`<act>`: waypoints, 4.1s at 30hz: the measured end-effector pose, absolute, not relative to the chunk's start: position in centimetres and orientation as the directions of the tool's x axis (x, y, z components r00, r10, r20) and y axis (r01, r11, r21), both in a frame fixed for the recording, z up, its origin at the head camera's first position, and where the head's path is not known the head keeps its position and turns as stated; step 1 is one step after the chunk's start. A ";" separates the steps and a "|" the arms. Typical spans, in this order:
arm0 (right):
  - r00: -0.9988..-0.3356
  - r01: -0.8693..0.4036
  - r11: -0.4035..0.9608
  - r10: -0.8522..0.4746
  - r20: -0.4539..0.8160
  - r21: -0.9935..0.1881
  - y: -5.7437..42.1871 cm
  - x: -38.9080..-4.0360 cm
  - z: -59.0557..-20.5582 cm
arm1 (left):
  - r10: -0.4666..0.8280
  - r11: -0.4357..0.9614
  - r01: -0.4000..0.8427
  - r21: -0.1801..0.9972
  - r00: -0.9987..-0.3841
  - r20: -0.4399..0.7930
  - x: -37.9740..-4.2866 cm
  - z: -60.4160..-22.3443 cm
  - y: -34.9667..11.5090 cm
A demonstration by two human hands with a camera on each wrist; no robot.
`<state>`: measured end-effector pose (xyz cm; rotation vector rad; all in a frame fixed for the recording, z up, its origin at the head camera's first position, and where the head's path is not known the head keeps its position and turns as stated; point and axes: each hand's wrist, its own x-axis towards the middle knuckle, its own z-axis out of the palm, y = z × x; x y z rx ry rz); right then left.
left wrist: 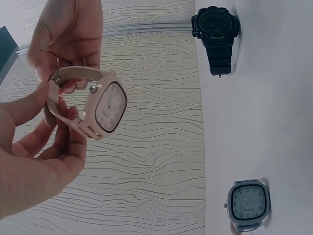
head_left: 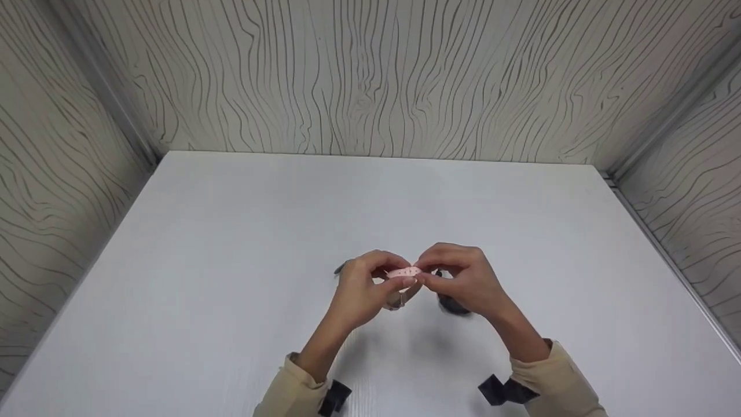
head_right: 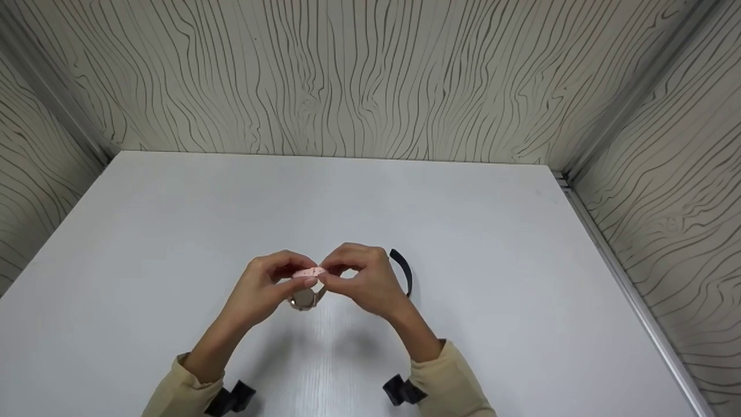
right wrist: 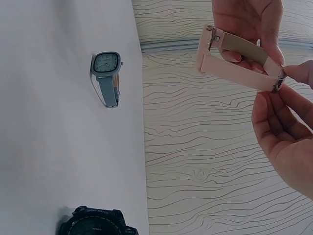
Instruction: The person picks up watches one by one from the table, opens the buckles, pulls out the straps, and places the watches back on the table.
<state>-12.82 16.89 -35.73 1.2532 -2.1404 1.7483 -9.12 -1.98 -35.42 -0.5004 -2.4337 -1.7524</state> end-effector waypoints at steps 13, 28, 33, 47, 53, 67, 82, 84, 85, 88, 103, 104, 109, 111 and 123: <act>-0.702 -0.531 -0.036 -0.541 0.464 -0.846 17.0 -12.6 -35.8 | 0.174 0.294 0.350 0.890 -0.935 0.310 -9.1 -35.8 -1.9; -0.607 -0.734 0.113 -0.553 0.571 -0.670 16.9 -12.8 -35.7 | 0.160 0.350 0.387 0.853 -0.922 0.352 -9.0 -36.2 -1.5; -0.604 -0.742 0.116 -0.545 0.582 -0.661 17.1 -13.0 -35.7 | 0.183 0.323 0.394 0.860 -0.918 0.352 -9.1 -36.2 -1.6; -0.653 -0.614 -0.045 -0.533 0.538 -0.788 17.2 -12.8 -35.7 | 0.180 0.275 0.358 0.892 -0.931 0.318 -9.1 -36.1 -1.9; -0.667 -0.579 -0.052 -0.544 0.509 -0.814 17.4 -12.9 -35.5 | 0.168 0.285 0.354 0.891 -0.933 0.317 -9.2 -36.1 -1.9; -0.677 -0.627 0.156 -0.595 0.434 -0.764 17.2 -13.0 -35.0 | 0.160 0.325 0.352 0.878 -0.935 0.316 -9.2 -35.7 -1.9; -0.698 -0.639 0.203 -0.559 0.448 -0.742 15.9 -11.1 -31.8 | 0.177 0.367 0.359 0.858 -0.933 0.314 -9.0 -35.4 -1.9; -0.702 -0.639 0.211 -0.553 0.448 -0.740 15.9 -11.0 -31.8 | 0.174 0.369 0.350 0.861 -0.936 0.306 -9.0 -35.4 -2.0; -0.704 -0.639 0.215 -0.549 0.449 -0.738 15.9 -11.0 -31.8 | 0.174 0.371 0.349 0.860 -0.936 0.305 -9.0 -35.4 -1.9; -0.713 -0.636 0.223 -0.538 0.451 -0.739 15.9 -11.0 -31.9 | 0.172 0.372 0.353 0.859 -0.935 0.310 -9.1 -35.4 -1.9; -0.735 -0.558 0.214 -0.575 0.359 -0.802 16.2 -11.4 -32.1 | 0.169 0.391 0.352 0.851 -0.936 0.309 -9.1 -35.4 -1.7; -0.737 -0.554 0.226 -0.580 0.346 -0.802 16.3 -11.6 -32.4 | 0.168 0.396 0.351 0.848 -0.936 0.309 -9.1 -35.4 -1.7; -0.735 -0.565 0.260 -0.590 0.334 -0.783 16.5 -12.4 -33.5 | 0.158 0.460 0.373 0.806 -0.927 0.339 -9.1 -35.3 -1.5; -0.721 -0.583 0.258 -0.601 0.344 -0.771 16.6 -12.5 -33.7 | 0.157 0.476 0.384 0.791 -0.922 0.353 -9.0 -35.3 -1.4; -0.657 -0.667 0.222 -0.625 0.421 -0.711 16.8 -12.4 -33.3 | 0.170 0.431 0.360 0.827 -0.933 0.318 -8.9 -35.3 -1.5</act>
